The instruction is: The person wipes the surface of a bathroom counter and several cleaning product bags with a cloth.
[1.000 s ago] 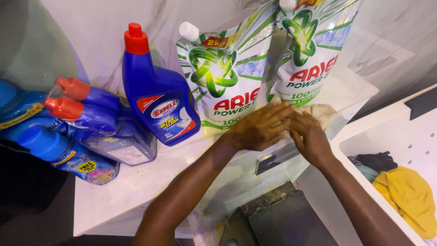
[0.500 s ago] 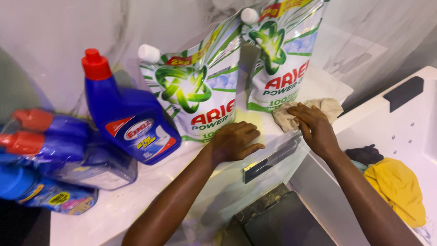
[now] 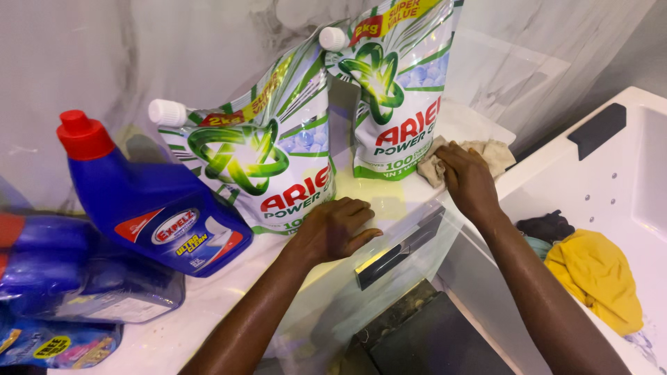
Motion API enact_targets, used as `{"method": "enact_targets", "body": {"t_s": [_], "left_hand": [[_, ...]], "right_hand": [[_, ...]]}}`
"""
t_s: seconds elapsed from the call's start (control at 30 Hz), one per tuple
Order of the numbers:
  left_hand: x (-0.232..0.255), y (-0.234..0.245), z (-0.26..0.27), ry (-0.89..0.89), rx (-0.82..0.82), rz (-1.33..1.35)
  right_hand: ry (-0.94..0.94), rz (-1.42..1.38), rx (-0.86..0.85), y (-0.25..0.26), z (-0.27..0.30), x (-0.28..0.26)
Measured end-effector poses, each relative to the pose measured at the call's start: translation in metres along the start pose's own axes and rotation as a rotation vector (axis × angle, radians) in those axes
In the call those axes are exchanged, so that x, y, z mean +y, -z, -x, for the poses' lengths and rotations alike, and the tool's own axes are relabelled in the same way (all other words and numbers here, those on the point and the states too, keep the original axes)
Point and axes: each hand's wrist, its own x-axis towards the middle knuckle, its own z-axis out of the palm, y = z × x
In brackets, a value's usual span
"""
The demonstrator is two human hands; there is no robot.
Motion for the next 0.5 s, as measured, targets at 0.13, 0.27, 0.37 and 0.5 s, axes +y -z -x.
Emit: {"method": "enact_targets", "body": {"t_s": [0.13, 0.27, 0.37, 0.5], "left_hand": [[0.001, 0.001, -0.001, 0.013, -0.032, -0.012], [0.001, 0.001, -0.003, 0.008, -0.024, -0.011], [0.002, 0.001, -0.003, 0.007, -0.020, -0.011], [0.000, 0.000, -0.002, 0.002, -0.005, -0.004]], "right_hand": [[0.054, 0.105, 0.039, -0.008, -0.015, 0.015], [0.067, 0.188, 0.028, -0.020, -0.037, 0.039], [0.046, 0.201, -0.025, -0.028, -0.057, 0.053], [0.017, 0.222, -0.053, -0.044, -0.082, 0.079]]}}
